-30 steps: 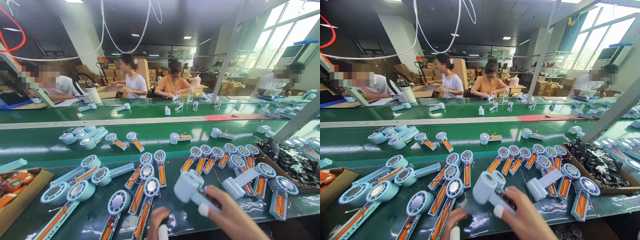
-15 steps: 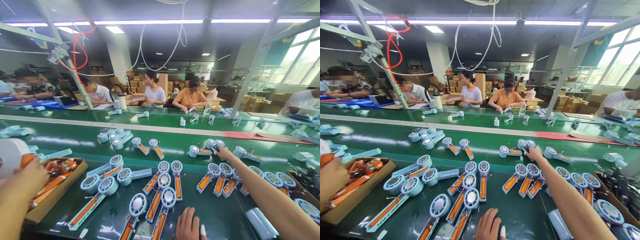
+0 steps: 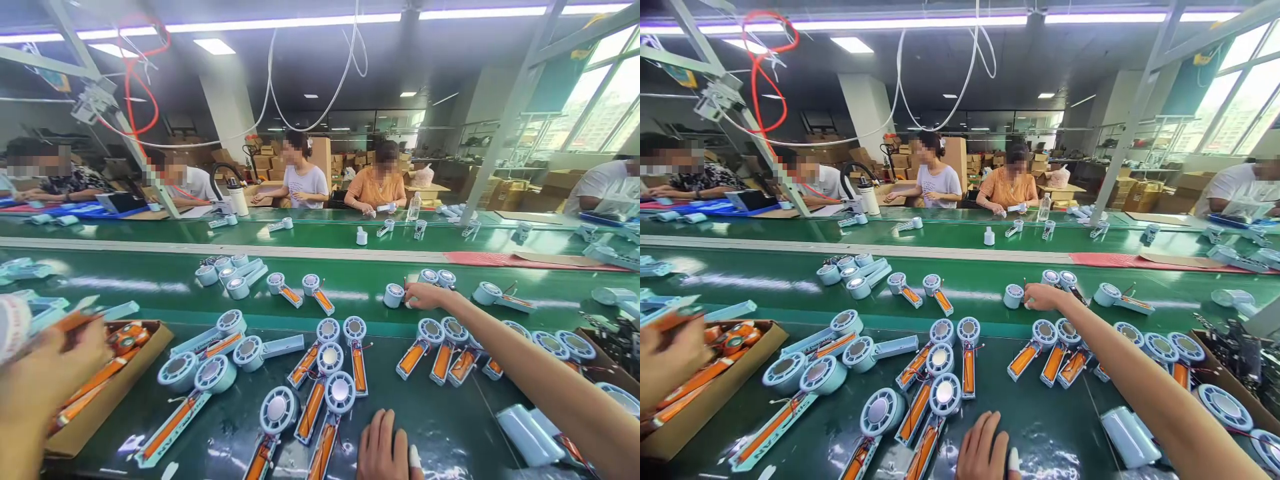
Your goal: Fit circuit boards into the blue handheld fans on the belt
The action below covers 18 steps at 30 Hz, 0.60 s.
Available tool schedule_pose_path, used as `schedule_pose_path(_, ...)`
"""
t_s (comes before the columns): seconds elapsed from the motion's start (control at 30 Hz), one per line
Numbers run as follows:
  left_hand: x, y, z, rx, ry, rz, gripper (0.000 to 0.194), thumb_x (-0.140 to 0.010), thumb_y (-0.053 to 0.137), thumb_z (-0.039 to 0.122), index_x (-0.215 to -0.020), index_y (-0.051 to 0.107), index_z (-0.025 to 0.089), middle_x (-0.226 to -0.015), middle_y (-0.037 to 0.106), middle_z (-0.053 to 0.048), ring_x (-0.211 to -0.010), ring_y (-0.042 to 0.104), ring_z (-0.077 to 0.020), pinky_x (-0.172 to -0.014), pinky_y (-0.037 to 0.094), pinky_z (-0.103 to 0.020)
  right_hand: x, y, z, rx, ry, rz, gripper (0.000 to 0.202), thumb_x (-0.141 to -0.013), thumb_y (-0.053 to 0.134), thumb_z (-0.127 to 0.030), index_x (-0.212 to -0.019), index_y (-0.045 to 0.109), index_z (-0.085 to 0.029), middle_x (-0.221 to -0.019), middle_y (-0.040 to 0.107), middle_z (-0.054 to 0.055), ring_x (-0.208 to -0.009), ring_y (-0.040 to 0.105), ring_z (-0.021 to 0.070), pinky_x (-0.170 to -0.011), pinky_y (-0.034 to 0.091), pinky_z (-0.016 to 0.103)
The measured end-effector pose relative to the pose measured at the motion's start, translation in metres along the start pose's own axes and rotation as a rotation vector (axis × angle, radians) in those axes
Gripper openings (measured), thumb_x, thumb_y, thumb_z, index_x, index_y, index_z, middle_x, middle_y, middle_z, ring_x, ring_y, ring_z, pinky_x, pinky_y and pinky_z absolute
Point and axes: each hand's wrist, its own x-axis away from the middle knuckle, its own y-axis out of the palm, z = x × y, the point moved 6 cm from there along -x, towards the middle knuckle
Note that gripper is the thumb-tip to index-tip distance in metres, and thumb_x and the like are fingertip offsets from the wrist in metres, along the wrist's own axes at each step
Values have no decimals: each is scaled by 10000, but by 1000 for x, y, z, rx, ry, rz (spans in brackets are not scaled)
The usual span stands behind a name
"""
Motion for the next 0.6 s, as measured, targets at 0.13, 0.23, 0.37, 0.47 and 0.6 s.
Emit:
schedule_pose_path(0.13,-85,-99,-113,-11,-62,43,239,-963,622,376,-1193,647,312,-1296,644,-74,-1083,646,-228,-868,587,-412,-32,-1,-29,-72,24,44,306,-994,621,-352,-1254,618,-189,-1282,625,86,-1070,650,233,-905,564,437)
schedule_pose_path(0.23,-136,-158,-213,-54,-168,81,347,-968,604,412,-1240,623,197,-1271,644,-80,-1091,651,-256,-890,582,-460,-71,-3,-70,-131,61,85,312,-993,623,-360,-1252,620,-187,-1280,626,82,-1072,650,240,-904,563,437)
schedule_pose_path(0.37,-161,-168,-282,-104,-247,85,456,-1083,232,285,-1099,687,301,-1091,674,36,-1169,647,-212,-877,557,-419,-125,-5,-141,-205,103,102,333,-990,627,-365,-1266,610,-180,-1283,623,86,-1077,649,244,-904,563,446)
schedule_pose_path(0.47,-155,-145,-287,-153,-267,94,330,-969,598,421,-1254,618,257,-1296,636,-92,-1084,644,-233,-879,590,-443,-153,-3,-189,-241,135,95,346,-986,634,-359,-1278,600,-175,-1282,620,91,-1072,651,242,-897,566,448)
schedule_pose_path(0.6,-151,-124,-276,-193,-245,127,629,-1082,70,291,-1177,673,142,-1106,659,-31,-1177,647,-257,-938,542,-437,-168,-6,-223,-279,156,100,333,-991,628,-354,-1276,603,-185,-1295,615,95,-1077,648,237,-905,563,444)
